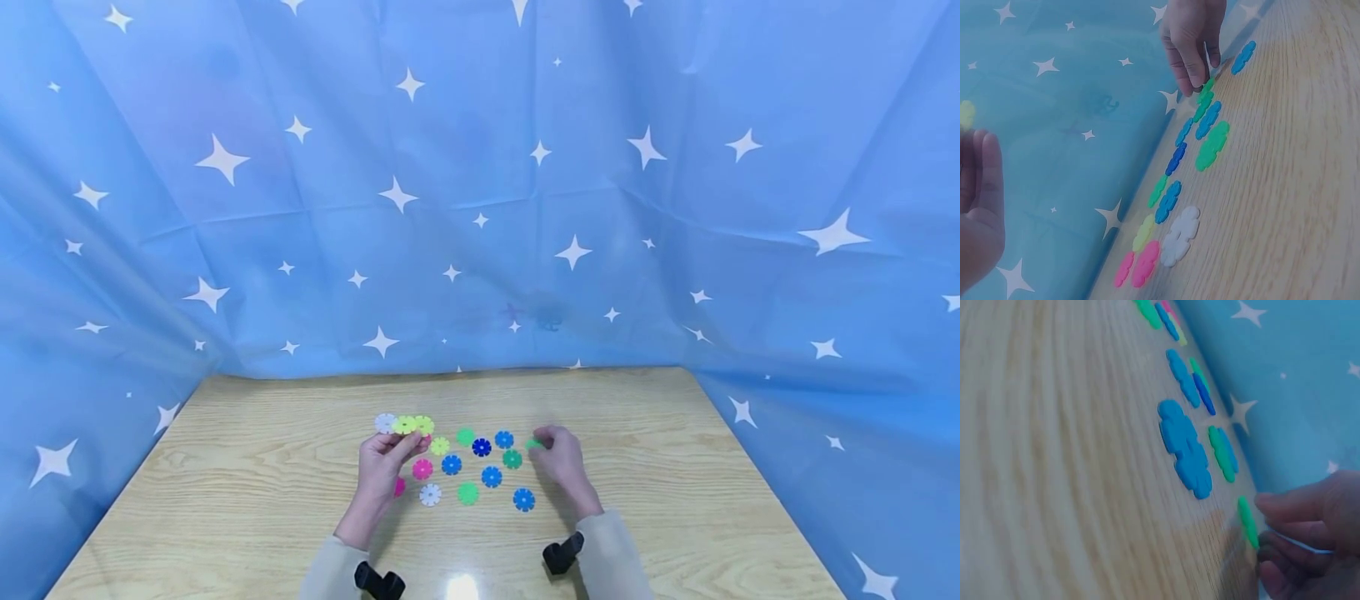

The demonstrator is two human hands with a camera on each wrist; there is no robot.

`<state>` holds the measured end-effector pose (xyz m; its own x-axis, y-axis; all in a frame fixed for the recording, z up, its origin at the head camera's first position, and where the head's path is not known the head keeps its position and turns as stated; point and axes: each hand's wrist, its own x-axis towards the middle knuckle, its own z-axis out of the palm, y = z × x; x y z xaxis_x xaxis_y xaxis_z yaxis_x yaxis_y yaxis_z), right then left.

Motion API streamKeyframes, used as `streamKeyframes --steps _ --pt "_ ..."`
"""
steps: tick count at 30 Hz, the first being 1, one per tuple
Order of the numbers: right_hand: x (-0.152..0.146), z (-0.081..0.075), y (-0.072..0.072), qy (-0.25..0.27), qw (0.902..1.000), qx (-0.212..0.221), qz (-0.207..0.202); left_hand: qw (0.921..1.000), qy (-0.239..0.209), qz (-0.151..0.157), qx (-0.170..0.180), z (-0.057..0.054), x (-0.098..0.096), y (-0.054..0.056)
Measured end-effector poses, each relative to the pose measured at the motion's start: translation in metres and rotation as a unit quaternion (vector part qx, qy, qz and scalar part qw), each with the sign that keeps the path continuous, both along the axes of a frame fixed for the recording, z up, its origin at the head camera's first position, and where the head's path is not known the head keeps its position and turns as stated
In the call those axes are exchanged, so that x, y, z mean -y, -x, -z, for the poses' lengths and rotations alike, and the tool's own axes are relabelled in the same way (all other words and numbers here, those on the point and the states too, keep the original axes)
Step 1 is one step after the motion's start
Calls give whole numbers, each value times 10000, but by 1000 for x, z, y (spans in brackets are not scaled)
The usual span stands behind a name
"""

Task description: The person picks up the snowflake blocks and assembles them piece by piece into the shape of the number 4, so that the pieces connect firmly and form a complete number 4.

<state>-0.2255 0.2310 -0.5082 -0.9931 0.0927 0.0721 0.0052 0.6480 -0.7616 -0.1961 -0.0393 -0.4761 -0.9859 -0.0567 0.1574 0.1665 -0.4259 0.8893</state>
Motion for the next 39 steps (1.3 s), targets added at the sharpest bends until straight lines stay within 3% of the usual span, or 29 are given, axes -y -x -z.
streamKeyframes --steps 11,19,33,39 --pt "-4 1 5 -661 9978 105 0 10000 38 30 8 0 0 0" --pt "-6 -2 9 -709 9968 370 -38 10000 34 -17 53 -1 -1 -1" --pt "-7 3 6 219 9997 25 80 9999 -15 -34 155 -2 -2 0" --pt "1 -2 2 750 9971 -104 106 9999 -43 -39 134 -2 -2 1"
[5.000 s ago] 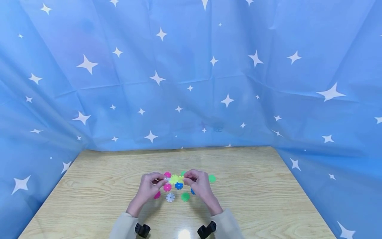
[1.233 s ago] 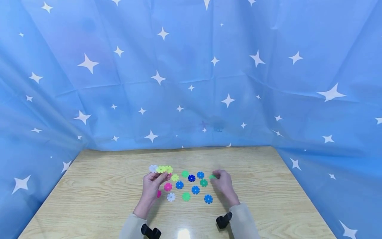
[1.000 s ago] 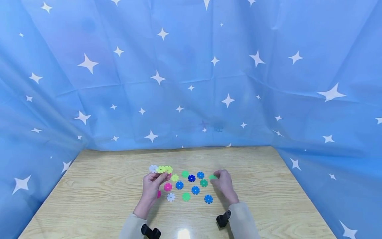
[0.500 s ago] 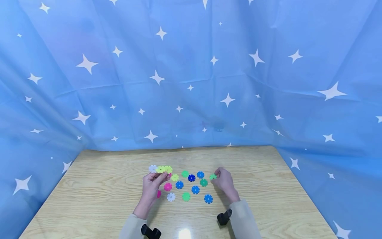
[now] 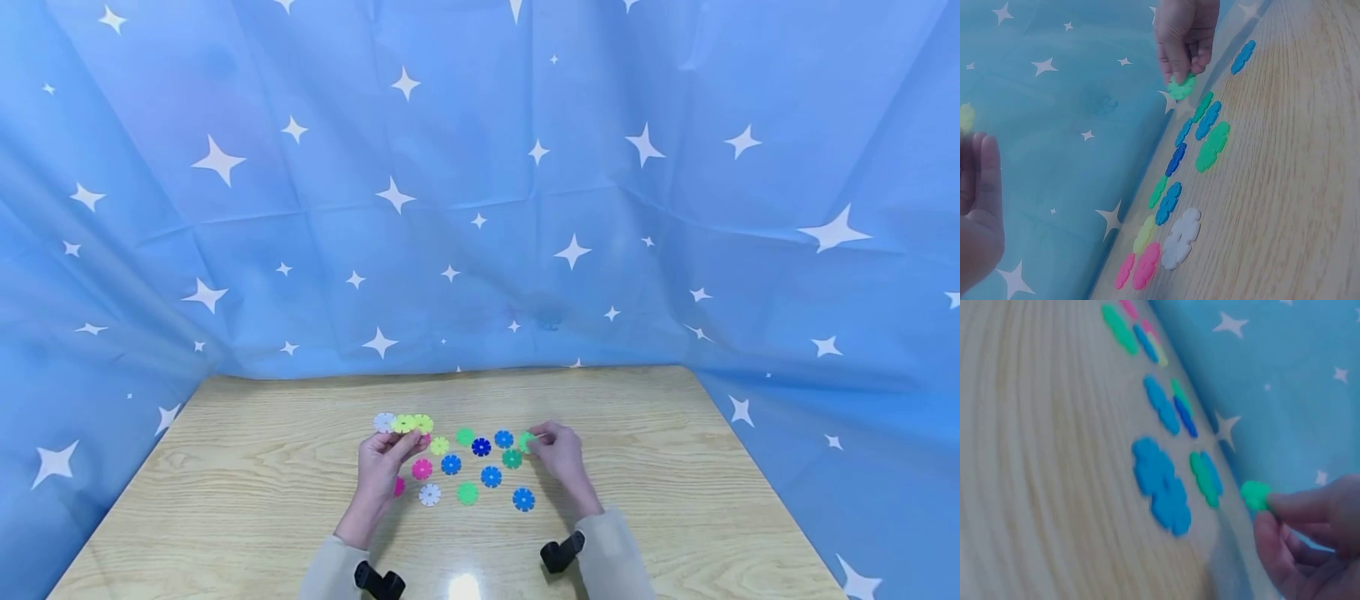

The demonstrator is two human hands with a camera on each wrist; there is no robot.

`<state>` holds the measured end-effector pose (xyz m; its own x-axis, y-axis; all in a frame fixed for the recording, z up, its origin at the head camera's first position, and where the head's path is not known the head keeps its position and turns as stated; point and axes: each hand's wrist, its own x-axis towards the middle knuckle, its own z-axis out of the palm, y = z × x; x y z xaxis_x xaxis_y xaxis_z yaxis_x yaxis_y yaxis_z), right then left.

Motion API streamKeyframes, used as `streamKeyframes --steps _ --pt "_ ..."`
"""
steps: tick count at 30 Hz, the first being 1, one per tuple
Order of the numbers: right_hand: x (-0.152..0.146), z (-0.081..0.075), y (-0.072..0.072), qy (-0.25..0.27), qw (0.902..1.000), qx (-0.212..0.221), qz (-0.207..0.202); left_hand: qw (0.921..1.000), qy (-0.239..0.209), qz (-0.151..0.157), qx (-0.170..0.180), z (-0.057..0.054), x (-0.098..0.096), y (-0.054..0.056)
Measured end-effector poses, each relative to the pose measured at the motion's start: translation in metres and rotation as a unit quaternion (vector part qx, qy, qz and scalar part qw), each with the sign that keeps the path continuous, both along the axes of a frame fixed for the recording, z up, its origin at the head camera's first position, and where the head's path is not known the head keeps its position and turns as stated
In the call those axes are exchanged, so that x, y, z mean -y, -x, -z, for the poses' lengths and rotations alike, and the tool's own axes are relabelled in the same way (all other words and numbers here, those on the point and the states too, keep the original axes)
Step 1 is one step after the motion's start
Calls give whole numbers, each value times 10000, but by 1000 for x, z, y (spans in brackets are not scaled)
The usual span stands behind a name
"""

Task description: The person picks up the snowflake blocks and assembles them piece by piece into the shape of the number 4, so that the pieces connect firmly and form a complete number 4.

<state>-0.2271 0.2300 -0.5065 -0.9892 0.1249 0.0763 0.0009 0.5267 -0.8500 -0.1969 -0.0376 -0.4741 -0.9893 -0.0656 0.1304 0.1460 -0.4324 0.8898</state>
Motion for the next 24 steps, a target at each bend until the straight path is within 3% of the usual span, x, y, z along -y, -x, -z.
streamKeyframes --steps 11,18,24 --pt "28 -22 -11 1273 9915 241 -90 9998 -55 17 -194 3 -3 0" --pt "46 -39 -20 1631 9847 268 -553 9990 -411 94 -175 3 -6 -1" --pt "62 -54 -27 2024 9754 263 -828 9989 -448 145 -67 3 -8 -2"
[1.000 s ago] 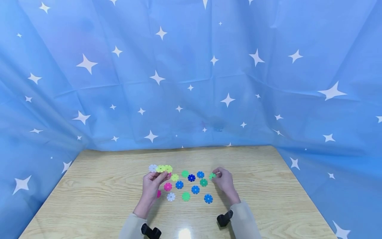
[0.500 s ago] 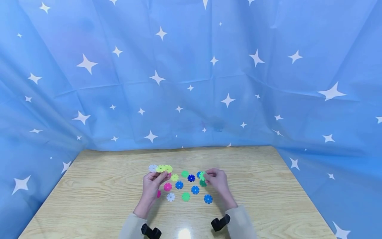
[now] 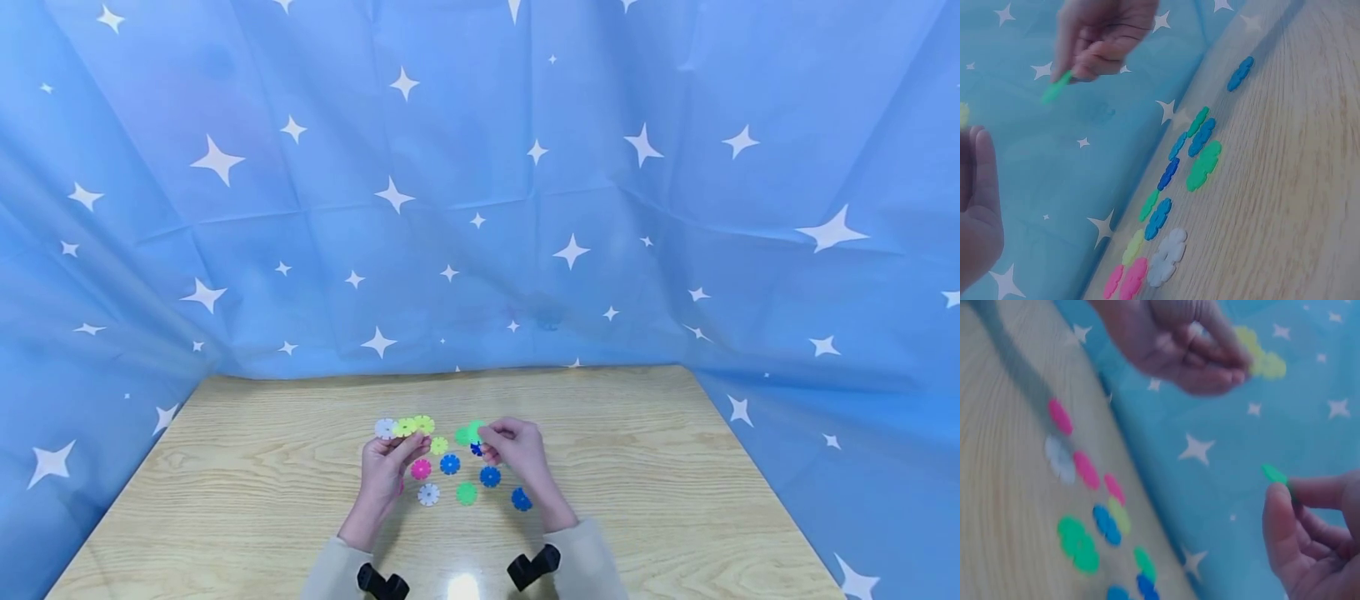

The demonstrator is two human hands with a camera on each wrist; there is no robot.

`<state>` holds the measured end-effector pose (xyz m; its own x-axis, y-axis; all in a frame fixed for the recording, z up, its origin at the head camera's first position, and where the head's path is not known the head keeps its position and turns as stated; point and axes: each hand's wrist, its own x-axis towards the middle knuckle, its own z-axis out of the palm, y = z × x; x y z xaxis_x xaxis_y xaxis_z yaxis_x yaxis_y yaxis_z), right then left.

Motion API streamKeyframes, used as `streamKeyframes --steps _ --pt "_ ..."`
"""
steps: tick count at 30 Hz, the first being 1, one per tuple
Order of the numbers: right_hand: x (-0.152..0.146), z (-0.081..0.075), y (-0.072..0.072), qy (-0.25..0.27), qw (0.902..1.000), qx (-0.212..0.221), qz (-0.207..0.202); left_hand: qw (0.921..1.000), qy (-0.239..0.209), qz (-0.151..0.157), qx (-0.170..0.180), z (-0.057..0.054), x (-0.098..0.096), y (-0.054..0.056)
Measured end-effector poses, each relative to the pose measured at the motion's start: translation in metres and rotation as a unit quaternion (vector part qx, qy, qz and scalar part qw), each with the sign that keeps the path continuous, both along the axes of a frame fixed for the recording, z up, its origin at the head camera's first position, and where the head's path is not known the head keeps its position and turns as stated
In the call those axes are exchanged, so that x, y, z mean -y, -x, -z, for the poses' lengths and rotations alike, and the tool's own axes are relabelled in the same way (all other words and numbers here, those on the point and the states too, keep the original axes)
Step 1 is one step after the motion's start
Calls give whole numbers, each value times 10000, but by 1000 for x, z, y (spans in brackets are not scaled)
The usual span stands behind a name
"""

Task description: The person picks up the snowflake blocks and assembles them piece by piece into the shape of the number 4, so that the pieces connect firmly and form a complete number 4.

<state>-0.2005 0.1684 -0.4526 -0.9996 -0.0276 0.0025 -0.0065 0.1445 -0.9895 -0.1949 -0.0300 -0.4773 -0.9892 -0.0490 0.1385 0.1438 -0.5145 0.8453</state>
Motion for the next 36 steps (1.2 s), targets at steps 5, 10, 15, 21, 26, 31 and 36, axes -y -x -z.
streamKeyframes --steps 5,10,15,21,26,31,36 --pt "12 -12 -6 190 9996 -31 -212 10000 -43 24 -15 0 -1 -1" --pt "23 -20 -8 245 9989 -43 -410 10000 -23 49 62 -1 -1 -1" --pt "31 -27 -10 273 9988 2 -419 9999 78 93 89 -1 0 -2" --pt "35 -30 -11 425 9983 160 -361 9998 190 63 -42 -1 2 -3" --pt "35 -29 -10 577 9967 346 -461 9993 349 1 -147 -2 3 -3" --pt "33 -29 -10 637 9944 448 -712 9981 552 -8 -266 -1 4 -2" --pt "29 -30 -9 625 9908 583 -1050 9956 798 -1 -494 1 5 -4"
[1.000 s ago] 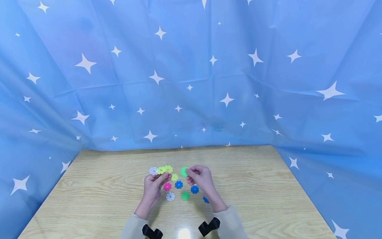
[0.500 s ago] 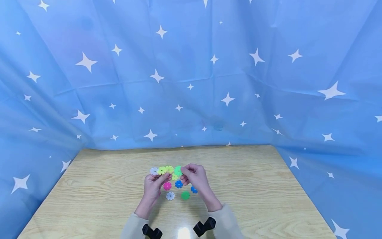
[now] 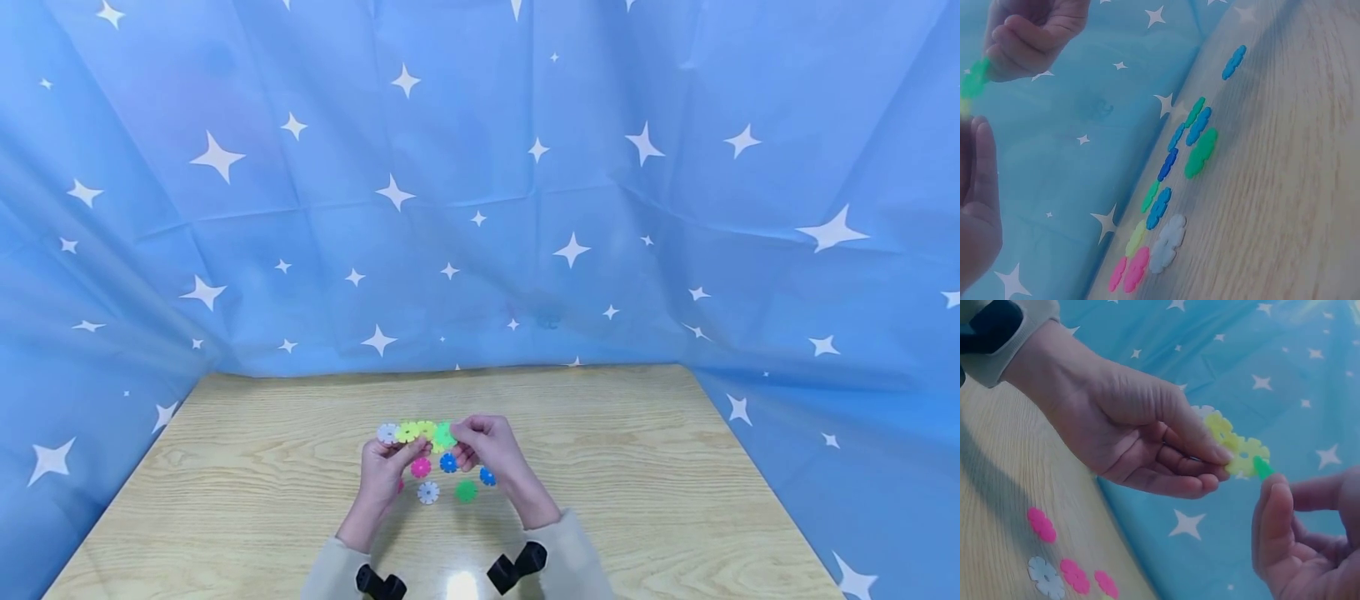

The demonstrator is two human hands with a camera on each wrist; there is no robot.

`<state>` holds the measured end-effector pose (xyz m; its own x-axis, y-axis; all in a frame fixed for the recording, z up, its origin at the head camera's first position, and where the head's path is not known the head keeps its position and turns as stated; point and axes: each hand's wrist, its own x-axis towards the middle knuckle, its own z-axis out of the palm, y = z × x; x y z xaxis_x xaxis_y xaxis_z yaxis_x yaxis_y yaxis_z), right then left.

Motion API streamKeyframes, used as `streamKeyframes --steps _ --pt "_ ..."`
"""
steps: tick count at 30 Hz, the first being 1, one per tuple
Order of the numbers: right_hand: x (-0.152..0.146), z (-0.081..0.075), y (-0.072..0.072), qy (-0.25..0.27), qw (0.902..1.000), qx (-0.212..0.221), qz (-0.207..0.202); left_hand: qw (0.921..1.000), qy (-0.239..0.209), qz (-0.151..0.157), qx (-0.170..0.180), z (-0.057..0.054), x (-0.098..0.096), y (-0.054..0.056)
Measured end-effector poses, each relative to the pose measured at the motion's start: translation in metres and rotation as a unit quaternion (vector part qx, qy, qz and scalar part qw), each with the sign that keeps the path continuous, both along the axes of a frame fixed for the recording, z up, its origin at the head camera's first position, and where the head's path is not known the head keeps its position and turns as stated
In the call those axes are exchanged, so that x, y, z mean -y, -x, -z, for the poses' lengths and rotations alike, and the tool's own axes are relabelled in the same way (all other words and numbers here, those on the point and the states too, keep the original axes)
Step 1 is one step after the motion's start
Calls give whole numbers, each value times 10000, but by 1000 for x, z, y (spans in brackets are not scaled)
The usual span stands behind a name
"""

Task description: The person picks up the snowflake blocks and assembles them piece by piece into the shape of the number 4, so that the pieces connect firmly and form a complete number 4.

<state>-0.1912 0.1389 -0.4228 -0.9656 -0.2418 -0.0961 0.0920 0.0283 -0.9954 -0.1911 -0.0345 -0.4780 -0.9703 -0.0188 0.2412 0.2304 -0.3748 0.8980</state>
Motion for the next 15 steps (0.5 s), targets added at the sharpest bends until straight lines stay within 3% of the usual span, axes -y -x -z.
streamKeyframes --steps 15 --pt "-7 -2 -1 154 9983 226 -521 9942 849 -201 -632 -3 3 -5"
